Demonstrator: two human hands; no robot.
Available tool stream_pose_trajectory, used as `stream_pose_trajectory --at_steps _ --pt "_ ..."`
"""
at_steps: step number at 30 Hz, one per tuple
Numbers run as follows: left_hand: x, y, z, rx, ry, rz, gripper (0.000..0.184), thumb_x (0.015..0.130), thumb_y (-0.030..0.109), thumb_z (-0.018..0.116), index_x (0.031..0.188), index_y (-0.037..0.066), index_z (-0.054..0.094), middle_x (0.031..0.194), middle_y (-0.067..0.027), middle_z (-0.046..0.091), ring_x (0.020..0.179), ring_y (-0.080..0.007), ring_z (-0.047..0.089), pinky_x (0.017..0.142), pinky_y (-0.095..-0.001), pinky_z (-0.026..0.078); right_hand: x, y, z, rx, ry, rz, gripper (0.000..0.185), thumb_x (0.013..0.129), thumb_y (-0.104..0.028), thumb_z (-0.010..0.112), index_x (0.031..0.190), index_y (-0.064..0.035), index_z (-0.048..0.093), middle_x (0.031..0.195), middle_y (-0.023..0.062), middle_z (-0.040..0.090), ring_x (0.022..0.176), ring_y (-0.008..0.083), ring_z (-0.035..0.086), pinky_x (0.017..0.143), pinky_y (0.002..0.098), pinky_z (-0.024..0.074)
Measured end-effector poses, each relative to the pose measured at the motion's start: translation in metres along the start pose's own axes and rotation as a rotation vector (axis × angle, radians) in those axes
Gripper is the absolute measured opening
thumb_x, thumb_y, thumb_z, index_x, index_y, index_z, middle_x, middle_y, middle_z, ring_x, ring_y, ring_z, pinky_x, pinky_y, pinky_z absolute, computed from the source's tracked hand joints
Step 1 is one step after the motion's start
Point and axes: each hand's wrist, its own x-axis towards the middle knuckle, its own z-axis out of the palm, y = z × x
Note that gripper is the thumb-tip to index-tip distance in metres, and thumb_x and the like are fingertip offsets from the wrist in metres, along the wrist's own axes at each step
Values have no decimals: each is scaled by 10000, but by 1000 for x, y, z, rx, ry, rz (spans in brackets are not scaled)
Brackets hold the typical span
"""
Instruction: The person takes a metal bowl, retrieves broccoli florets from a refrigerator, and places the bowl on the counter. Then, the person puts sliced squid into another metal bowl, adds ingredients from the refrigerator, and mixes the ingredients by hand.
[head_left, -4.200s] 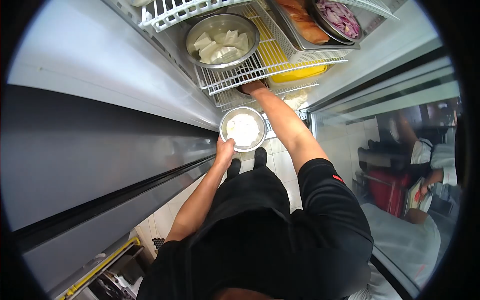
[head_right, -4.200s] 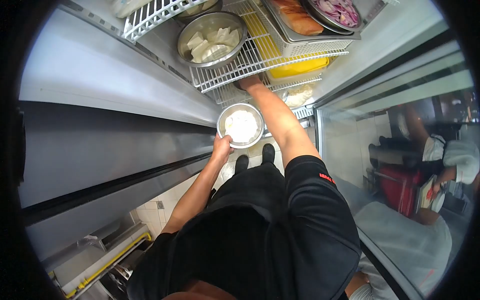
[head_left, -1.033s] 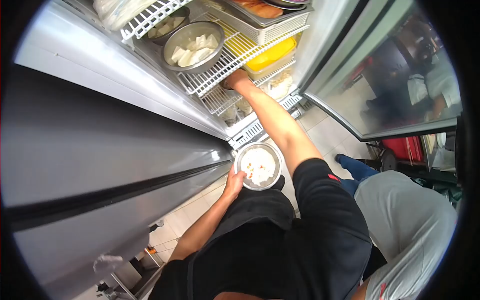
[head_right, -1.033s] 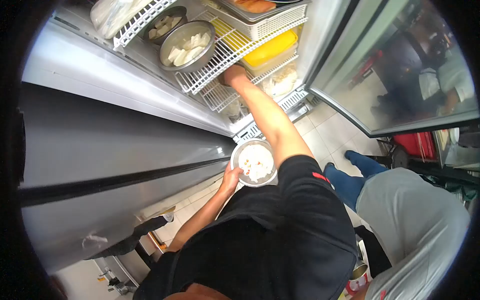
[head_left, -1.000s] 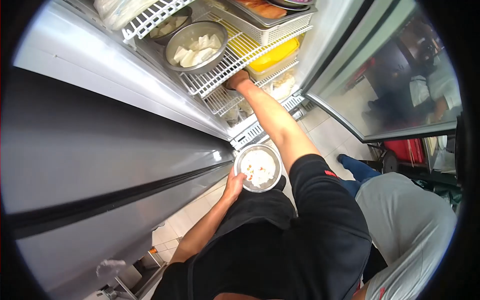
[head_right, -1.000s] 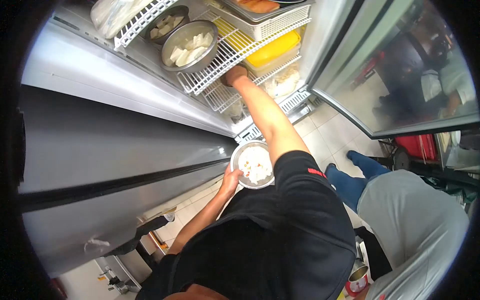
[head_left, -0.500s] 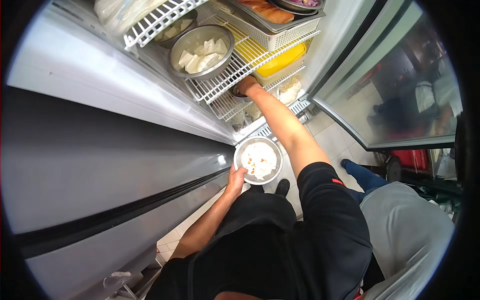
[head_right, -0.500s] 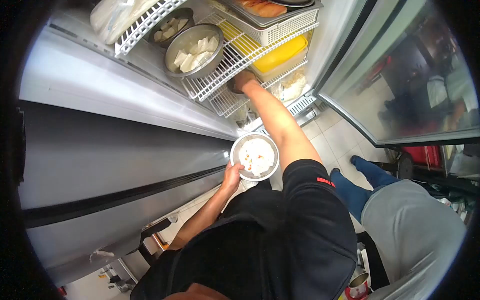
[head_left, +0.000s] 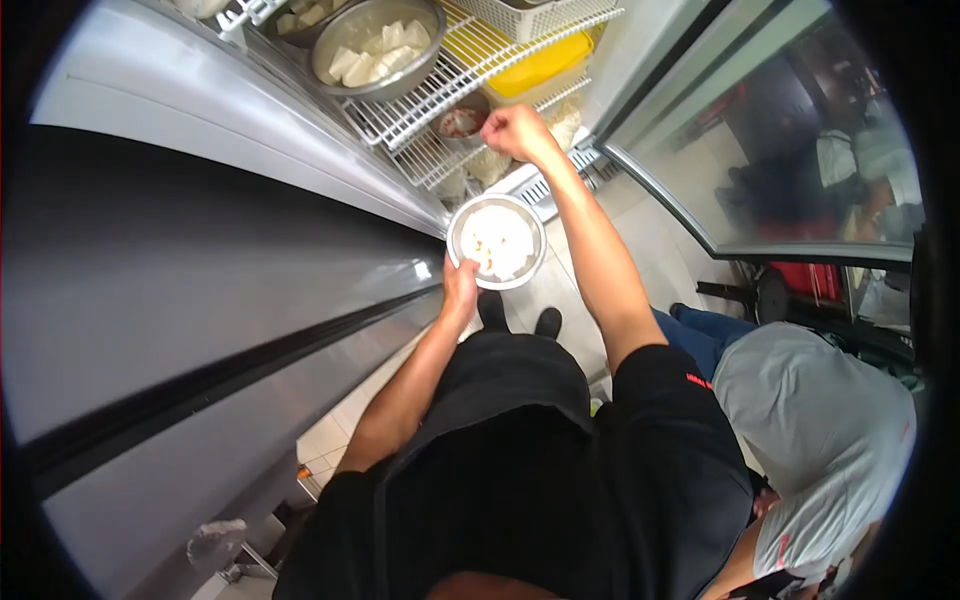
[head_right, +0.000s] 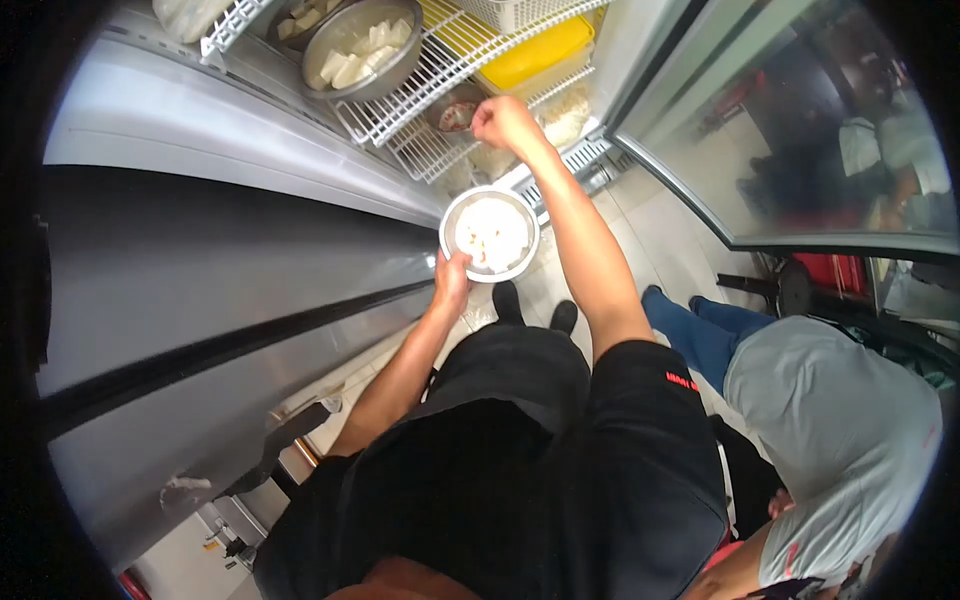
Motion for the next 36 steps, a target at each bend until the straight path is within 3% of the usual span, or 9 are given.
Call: stream_pose_trajectory --at_steps 7,14,18,21,25,27,29,31,36 --pt "19 -8 47 105 -173 -1 588 696 86 478 1270 69 352 1095 -134 527 909 -258 592 635 -410 555 -154 58 -12 -313 378 -492 178 679 -14 630 857 -13 642 790 87 662 671 170 620 644 297 503" --pt "-6 -57 137 158 -655 -67 530 763 75 494 1269 -18 366 1159 -154 526 1049 -259 543 914 -391 441 -320 116 -70 69 751 434 170 667 -167 643 694 -11 580 665 160 595 614 282 580 604 360 470" --pt "-57 -60 221 499 -995 -162 543 837 199 498 1324 17 341 1266 -150 465 1149 -272 478 946 -384 412 -418 119 -67 199 1257 393 199 696 -177 589 753 12 618 634 150 601 564 235 576 553 365 452" --pt "-81 -75 320 1176 -1315 567 720 872 484 477 1386 27 265 1265 -233 472 1183 -331 457 988 -389 345 -498 142 -60 270 1457 534 218 697 -163 585 789 29 629 651 165 613 557 216 579 540 354 452" --pt "-201 -66 489 998 -1637 1661 502 848 369 540 1232 51 488 1116 -214 575 1031 -357 542 883 -420 409 -573 125 -59 361 1763 748 205 708 -140 576 794 40 626 644 161 615 556 214 583 538 349 455" --pt "-279 -67 555 1178 -1768 1833 456 806 340 581 1168 66 530 1025 -166 618 961 -334 562 827 -433 413 -604 125 -50 396 1931 697 195 722 -133 574 797 39 629 619 151 609 545 220 586 533 359 456" --pt "-281 -117 627 1383 -1471 2366 440 829 394 509 1182 133 538 1024 -145 629 952 -314 587 864 -481 360 -637 93 -56 354 1946 825 200 727 -149 585 797 32 633 639 174 613 557 243 600 544 372 465" --pt "-293 -129 648 2147 -1072 2208 516 867 480 392 1252 151 492 1145 -138 593 1084 -300 553 978 -546 260 -648 96 -48 342 2014 790 207 715 -150 599 803 34 636 657 186 619 561 247 602 546 365 468" --pt "-264 -176 653 2677 -603 2150 531 861 533 393 1168 151 596 1230 -62 560 1128 -258 534 893 -530 366 -674 73 -34 389 2097 793 200 712 -145 596 796 31 639 610 165 593 532 206 573 525 338 454"
